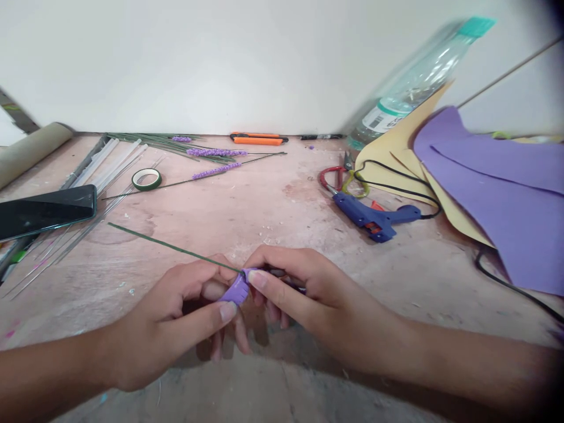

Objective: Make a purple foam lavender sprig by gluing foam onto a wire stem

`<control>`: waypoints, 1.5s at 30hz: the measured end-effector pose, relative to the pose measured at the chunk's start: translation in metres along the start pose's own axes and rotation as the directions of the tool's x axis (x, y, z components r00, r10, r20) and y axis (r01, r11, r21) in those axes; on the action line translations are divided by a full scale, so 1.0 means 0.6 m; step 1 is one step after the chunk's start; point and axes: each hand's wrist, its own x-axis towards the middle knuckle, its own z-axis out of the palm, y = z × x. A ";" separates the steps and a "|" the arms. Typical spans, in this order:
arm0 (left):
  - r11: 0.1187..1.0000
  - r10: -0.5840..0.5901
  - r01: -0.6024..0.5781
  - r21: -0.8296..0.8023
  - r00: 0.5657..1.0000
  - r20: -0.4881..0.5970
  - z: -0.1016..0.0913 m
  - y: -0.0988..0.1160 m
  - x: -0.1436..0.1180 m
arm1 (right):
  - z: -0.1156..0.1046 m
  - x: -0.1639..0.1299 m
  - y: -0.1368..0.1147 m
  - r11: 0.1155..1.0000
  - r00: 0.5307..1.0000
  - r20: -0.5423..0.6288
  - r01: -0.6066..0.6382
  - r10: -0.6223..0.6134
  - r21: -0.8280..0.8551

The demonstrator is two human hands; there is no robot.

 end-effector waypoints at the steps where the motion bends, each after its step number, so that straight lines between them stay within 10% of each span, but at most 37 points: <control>1: 1.000 0.001 -0.001 -0.006 1.000 0.003 0.000 0.001 0.000 | 0.000 0.000 0.000 1.000 1.000 -0.004 -0.001 0.001 -0.001; 45: 0.994 -0.045 0.050 0.101 0.998 -0.048 0.001 0.006 -0.002 | -0.002 -0.011 -0.007 0.930 0.978 0.035 0.207 -0.206 -0.304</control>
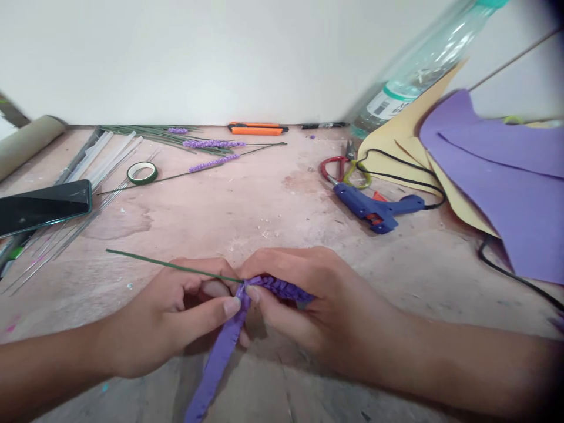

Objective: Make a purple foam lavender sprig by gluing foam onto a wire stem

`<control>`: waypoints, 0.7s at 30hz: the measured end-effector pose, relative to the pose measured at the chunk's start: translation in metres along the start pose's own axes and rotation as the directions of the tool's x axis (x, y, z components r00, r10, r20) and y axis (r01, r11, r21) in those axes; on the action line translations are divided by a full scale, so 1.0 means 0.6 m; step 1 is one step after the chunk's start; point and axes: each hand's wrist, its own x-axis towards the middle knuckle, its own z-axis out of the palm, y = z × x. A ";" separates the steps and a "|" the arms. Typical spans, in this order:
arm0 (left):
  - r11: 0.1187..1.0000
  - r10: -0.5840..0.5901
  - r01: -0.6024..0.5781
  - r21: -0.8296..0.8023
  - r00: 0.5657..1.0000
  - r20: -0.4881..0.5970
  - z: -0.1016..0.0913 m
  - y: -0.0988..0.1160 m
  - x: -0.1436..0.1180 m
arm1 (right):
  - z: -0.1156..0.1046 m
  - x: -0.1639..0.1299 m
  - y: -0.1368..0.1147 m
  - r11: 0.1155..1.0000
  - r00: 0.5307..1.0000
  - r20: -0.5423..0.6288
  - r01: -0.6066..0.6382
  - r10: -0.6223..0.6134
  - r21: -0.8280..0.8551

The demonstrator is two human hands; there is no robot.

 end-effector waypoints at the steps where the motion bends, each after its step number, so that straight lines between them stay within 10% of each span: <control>1: 0.999 -0.030 0.030 -0.037 1.000 -0.006 0.001 -0.001 0.000 | -0.001 0.001 -0.001 1.000 1.000 0.001 0.003 -0.003 0.015; 21: 0.982 -0.077 0.080 -0.172 0.997 0.029 -0.005 -0.005 0.003 | -0.016 0.001 -0.015 0.985 0.990 0.069 -0.134 0.127 0.108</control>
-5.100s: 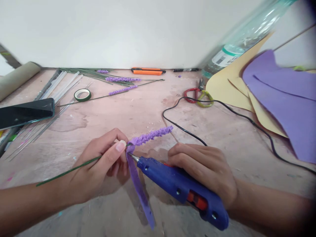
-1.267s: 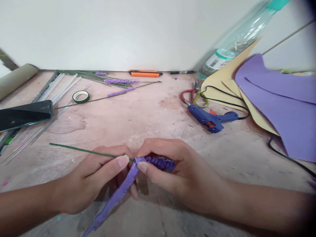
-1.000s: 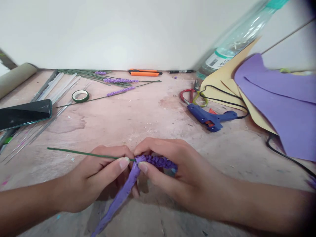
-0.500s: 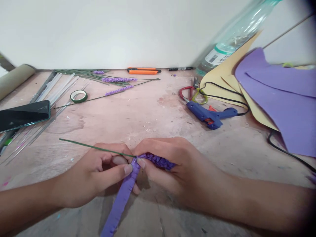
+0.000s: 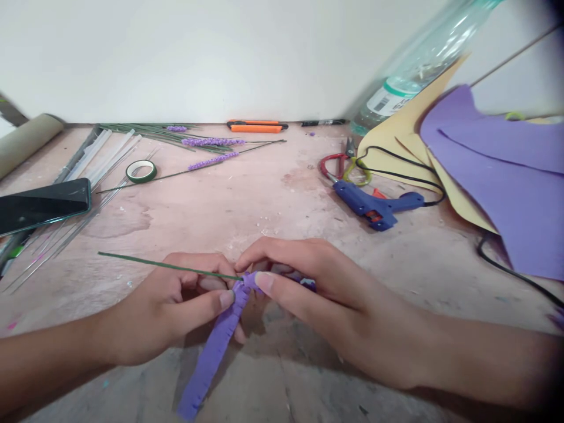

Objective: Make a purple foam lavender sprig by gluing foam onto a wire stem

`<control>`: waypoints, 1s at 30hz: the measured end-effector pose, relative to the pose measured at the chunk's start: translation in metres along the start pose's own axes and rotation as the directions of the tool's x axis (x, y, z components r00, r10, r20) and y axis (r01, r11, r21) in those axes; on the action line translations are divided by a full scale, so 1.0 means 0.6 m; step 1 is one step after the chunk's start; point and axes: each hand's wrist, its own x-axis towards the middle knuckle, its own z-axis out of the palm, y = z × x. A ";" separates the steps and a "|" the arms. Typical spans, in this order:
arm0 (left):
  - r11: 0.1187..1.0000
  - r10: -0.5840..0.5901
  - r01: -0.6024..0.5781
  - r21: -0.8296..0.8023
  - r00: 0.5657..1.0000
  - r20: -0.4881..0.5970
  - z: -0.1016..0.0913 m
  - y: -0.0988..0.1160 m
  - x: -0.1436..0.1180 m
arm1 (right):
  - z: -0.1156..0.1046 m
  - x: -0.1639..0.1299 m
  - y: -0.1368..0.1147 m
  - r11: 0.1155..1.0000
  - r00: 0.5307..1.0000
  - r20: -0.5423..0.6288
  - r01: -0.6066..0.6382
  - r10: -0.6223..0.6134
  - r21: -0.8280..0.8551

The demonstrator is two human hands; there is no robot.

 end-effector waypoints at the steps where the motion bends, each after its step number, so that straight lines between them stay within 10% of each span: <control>1: 1.000 0.001 -0.001 -0.002 1.000 -0.001 0.000 0.000 0.000 | 0.000 0.001 0.001 1.000 1.000 -0.003 0.002 -0.002 0.003; 13: 0.999 0.028 -0.028 -0.026 1.000 -0.005 0.000 -0.004 -0.002 | 0.014 0.001 0.013 0.939 0.964 -0.213 0.079 -0.157 -0.334; 30: 0.995 0.044 -0.045 -0.088 0.999 -0.008 0.000 -0.003 0.002 | 0.022 -0.010 0.030 0.789 0.924 -0.118 0.239 -0.364 -0.566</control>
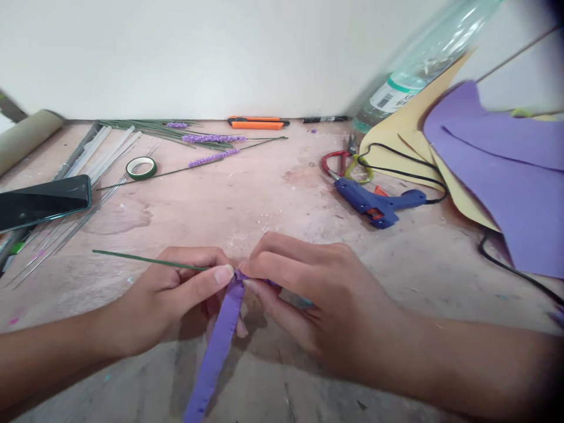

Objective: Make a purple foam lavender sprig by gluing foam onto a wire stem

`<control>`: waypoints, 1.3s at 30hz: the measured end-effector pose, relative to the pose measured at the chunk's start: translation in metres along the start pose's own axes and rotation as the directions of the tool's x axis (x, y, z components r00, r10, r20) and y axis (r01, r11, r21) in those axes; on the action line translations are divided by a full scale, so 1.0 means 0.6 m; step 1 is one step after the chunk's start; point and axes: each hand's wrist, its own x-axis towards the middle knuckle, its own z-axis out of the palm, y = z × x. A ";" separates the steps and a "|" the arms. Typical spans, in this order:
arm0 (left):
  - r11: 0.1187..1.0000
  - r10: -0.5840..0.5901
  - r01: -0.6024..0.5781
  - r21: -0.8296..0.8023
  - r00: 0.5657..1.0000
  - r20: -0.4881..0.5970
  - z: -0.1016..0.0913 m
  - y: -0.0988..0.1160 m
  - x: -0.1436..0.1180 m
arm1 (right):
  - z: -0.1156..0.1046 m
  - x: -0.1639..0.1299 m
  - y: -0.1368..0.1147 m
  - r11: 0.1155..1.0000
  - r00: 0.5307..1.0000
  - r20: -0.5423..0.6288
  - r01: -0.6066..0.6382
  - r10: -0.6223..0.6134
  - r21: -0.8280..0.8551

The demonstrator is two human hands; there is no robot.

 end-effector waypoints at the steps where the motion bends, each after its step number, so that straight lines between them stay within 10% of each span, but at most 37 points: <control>1: 1.000 -0.006 0.006 -0.022 1.000 -0.007 0.001 -0.001 0.000 | 0.000 -0.001 -0.001 1.000 1.000 0.010 0.003 -0.003 0.000; 18: 1.000 0.022 -0.022 0.000 1.000 -0.005 0.003 -0.005 -0.003 | -0.021 0.018 -0.011 0.938 0.954 0.206 -0.263 0.217 0.226; 39: 0.979 0.014 0.001 0.206 0.997 -0.072 0.008 0.002 -0.003 | -0.011 0.004 -0.021 0.988 0.982 0.148 -0.129 0.115 0.088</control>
